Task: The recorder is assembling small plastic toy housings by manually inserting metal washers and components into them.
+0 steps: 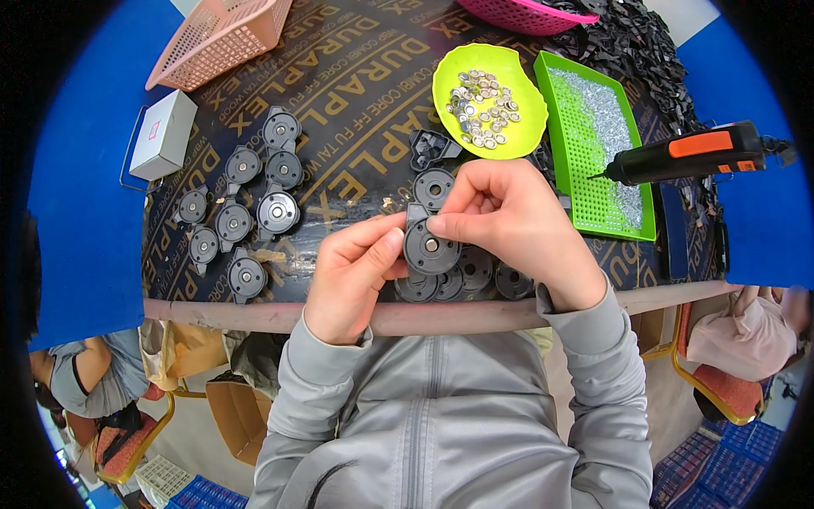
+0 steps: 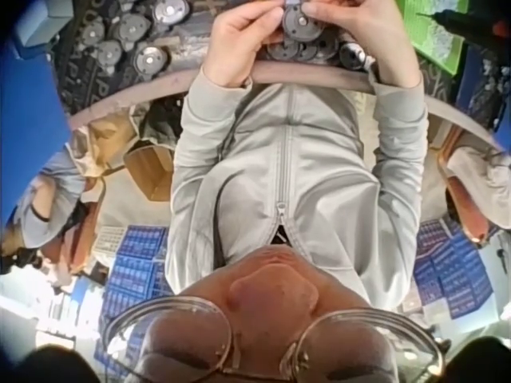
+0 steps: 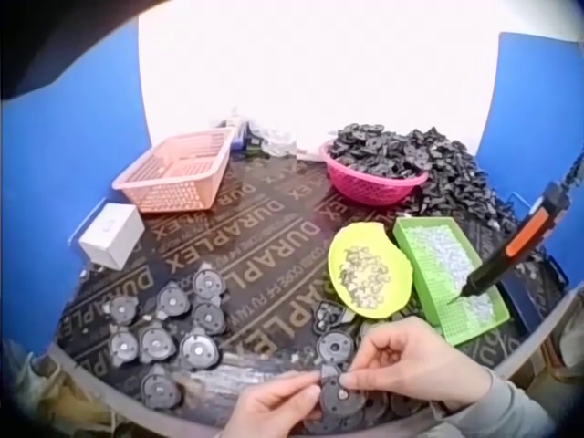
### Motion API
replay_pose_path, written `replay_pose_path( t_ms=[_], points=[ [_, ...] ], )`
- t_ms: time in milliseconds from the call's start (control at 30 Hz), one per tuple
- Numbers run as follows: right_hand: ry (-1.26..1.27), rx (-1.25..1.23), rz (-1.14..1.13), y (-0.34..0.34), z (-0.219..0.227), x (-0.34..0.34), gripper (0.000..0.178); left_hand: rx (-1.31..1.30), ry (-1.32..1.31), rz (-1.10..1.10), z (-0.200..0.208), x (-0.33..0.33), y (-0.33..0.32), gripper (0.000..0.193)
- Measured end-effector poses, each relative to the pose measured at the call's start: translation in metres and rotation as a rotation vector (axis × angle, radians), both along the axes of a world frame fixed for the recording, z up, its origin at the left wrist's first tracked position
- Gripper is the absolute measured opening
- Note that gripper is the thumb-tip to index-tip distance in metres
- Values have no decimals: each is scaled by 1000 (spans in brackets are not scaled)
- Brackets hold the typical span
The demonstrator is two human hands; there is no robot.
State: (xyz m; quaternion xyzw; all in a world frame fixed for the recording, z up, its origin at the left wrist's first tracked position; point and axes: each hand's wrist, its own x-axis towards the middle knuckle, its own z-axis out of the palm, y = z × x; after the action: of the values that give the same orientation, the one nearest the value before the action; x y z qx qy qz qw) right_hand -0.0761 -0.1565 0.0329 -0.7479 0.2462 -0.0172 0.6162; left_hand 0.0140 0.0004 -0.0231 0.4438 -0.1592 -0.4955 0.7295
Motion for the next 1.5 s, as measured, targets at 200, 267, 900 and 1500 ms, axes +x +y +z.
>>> replay_pose_path(
  t_ms=[200,267,900,1500],
  points=[
    [-84,-20,0,6,-11,3,9,-44,-87,49,-4,-2,-1,32],
    [-110,30,21,14,-5,5,17,-89,-60,96,-4,-2,-1,34],
    [-149,-723,279,-33,-28,178,31,-66,-110,235,-3,1,0,14],
    [-348,-1043,-64,-78,-21,22,12,171,-1801,34,14,53,-88,22]
  ],
)
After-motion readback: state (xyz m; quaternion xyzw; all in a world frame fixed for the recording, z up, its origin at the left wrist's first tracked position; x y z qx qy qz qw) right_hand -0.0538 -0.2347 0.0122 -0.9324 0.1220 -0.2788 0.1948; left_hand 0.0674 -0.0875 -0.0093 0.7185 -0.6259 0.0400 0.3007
